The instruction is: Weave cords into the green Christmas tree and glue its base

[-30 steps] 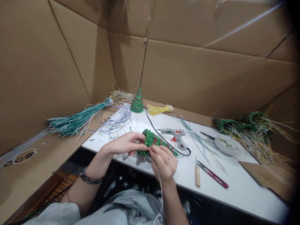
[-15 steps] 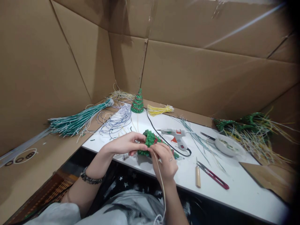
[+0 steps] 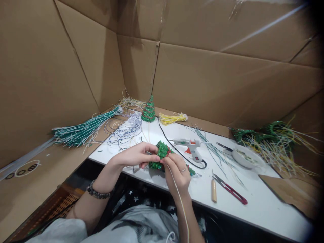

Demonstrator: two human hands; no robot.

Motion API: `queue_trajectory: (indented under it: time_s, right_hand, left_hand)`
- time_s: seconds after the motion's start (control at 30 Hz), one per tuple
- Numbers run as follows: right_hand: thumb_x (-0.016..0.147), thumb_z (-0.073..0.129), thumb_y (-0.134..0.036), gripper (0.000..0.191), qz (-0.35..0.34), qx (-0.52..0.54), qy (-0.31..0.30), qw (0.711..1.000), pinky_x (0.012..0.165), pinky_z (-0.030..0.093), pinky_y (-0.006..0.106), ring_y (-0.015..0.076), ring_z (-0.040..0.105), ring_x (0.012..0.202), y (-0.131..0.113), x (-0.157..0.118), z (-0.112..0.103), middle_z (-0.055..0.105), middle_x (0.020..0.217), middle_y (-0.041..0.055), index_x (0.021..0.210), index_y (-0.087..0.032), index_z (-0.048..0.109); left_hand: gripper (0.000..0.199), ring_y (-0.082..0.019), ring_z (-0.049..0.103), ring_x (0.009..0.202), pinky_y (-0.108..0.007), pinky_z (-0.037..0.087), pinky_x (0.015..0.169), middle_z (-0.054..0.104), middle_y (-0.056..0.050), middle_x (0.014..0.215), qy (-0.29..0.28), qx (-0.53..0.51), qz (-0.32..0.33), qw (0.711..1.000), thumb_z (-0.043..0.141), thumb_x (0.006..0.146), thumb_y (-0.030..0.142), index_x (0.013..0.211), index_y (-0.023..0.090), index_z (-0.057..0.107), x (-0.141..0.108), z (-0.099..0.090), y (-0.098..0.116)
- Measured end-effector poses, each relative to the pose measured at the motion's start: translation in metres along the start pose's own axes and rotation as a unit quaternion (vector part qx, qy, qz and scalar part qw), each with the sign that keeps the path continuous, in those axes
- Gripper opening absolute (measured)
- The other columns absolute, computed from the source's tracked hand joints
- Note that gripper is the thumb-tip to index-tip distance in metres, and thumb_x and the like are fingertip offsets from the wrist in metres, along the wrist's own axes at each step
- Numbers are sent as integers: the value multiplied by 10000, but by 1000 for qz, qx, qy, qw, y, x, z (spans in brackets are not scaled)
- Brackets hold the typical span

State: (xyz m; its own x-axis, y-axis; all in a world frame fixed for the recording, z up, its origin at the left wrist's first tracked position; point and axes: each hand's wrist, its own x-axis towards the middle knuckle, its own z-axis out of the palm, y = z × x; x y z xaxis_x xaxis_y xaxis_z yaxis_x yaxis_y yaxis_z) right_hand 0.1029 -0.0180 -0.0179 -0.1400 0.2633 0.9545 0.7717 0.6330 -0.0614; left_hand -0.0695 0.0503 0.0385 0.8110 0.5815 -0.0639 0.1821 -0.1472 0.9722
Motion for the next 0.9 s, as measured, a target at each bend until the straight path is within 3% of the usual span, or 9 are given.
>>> queue_trajectory:
  time_s: [0.57, 0.9]
  right_hand:
    - [869, 624, -25, 174, 71, 36, -21, 997, 761, 578, 317, 165, 653, 817, 0, 1, -5, 672, 852, 54, 917, -193, 629]
    - [897, 592, -71, 134, 64, 27, -43, 997, 749, 572, 306, 167, 670, 824, 2, 5, -6, 690, 848, 55, 910, -196, 640]
  left_hand:
    - [357, -44, 423, 429, -174, 307, 401, 501, 63, 608, -3, -9, -8, 1000, 662, 831, 480, 886, 128, 636, 0, 1, 0]
    - [402, -40, 409, 439, -174, 303, 415, 487, 68, 603, -4, -28, -2, 1000, 669, 822, 523, 874, 128, 618, 2, 1, -3]
